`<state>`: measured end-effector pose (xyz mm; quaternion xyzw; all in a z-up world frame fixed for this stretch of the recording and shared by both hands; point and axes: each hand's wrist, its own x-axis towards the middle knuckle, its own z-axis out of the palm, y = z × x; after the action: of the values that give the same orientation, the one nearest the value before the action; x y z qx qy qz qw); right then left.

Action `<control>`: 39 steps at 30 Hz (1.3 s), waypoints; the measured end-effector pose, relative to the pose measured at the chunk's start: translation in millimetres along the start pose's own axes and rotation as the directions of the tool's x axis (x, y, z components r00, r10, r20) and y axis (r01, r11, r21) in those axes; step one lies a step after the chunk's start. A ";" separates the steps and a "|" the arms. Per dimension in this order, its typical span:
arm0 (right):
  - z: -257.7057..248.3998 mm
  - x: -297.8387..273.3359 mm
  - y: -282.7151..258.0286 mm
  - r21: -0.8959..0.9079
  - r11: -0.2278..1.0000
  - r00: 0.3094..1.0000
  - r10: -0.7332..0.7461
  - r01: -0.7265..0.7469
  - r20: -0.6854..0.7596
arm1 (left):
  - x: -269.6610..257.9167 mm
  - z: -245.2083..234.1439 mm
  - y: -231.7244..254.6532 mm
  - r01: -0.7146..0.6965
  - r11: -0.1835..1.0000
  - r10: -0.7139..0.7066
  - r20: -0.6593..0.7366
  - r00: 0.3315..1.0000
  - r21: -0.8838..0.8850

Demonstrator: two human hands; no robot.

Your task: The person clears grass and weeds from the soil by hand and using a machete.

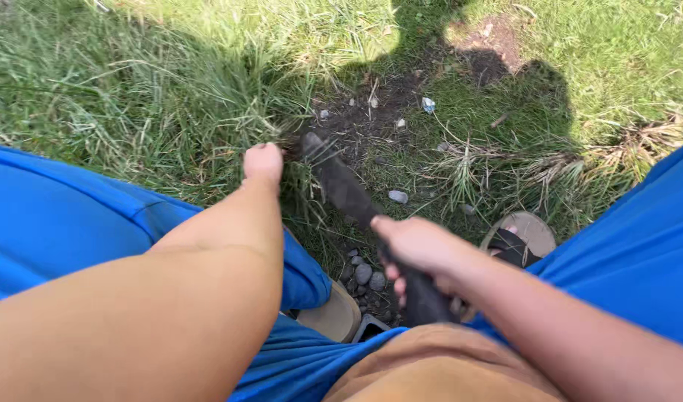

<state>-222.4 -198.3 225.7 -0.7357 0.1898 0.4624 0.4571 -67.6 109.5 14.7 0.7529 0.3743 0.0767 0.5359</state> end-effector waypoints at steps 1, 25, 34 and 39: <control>-9.0 7.0 -7.0 0.084 0.996 0.996 -0.019 0.012 0.083 | -12.0 -2.5 10.9 -0.036 0.984 0.044 -0.042 0.998 0.172; -102.3 -31.7 7.9 0.258 0.923 0.912 -0.180 0.286 -0.368 | -174.2 113.7 78.9 -0.893 0.095 0.099 0.889 0.448 0.439; -111.5 -50.3 13.5 0.311 0.848 0.850 -0.261 0.428 -0.458 | -142.4 195.7 74.3 -0.027 0.876 -0.169 0.360 0.918 0.481; -118.3 -57.0 17.3 0.309 0.788 0.785 -0.325 0.533 -0.527 | -176.9 350.1 100.5 0.256 0.959 -0.032 0.851 0.525 -0.121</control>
<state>-203.1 -315.7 284.1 -0.7215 0.2120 0.1052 0.6507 36.4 -281.8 7.2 0.5946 0.1203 -0.2964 0.7376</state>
